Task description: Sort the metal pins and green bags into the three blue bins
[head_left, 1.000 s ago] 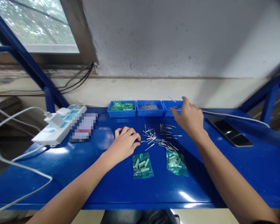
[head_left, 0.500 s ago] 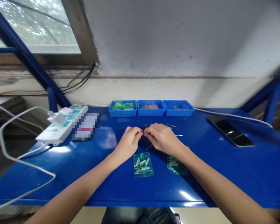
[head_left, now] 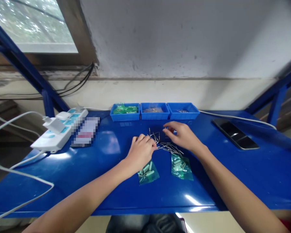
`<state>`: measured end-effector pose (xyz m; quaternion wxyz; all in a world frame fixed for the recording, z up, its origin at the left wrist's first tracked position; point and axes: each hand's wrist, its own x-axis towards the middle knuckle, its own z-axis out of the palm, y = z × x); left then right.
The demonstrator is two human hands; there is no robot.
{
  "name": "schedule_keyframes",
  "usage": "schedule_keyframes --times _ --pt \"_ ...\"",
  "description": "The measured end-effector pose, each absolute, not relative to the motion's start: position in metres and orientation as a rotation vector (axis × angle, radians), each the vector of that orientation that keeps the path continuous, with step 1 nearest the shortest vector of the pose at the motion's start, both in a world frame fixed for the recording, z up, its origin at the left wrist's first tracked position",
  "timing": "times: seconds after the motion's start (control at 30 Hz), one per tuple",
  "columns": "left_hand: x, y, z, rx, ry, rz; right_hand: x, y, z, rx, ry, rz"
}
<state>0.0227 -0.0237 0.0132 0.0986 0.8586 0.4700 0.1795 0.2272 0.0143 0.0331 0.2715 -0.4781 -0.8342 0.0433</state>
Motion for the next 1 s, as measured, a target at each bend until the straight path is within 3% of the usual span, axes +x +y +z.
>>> schedule_keyframes --times 0.13,0.33,0.53,0.63,0.8,1.0 --pt "0.008 -0.019 0.019 2.253 1.361 0.756 0.197 -0.007 0.033 -1.001 -2.409 0.204" --pt "0.001 -0.018 0.025 2.077 1.373 0.876 0.189 -0.01 0.043 -0.944 -2.45 -0.071" --pt "0.011 -0.015 0.018 2.367 1.452 0.715 0.238 0.027 0.064 -1.475 -1.83 -0.402" --pt "0.016 -0.013 0.014 2.551 1.52 0.511 0.25 0.032 0.052 -1.648 -1.81 -0.273" --pt "0.014 -0.016 0.013 2.709 1.602 0.393 0.215 0.009 0.024 -1.238 -2.349 0.164" --pt "0.001 -0.019 0.018 2.75 1.417 0.304 0.19 -0.006 0.023 -1.068 -2.545 0.227"
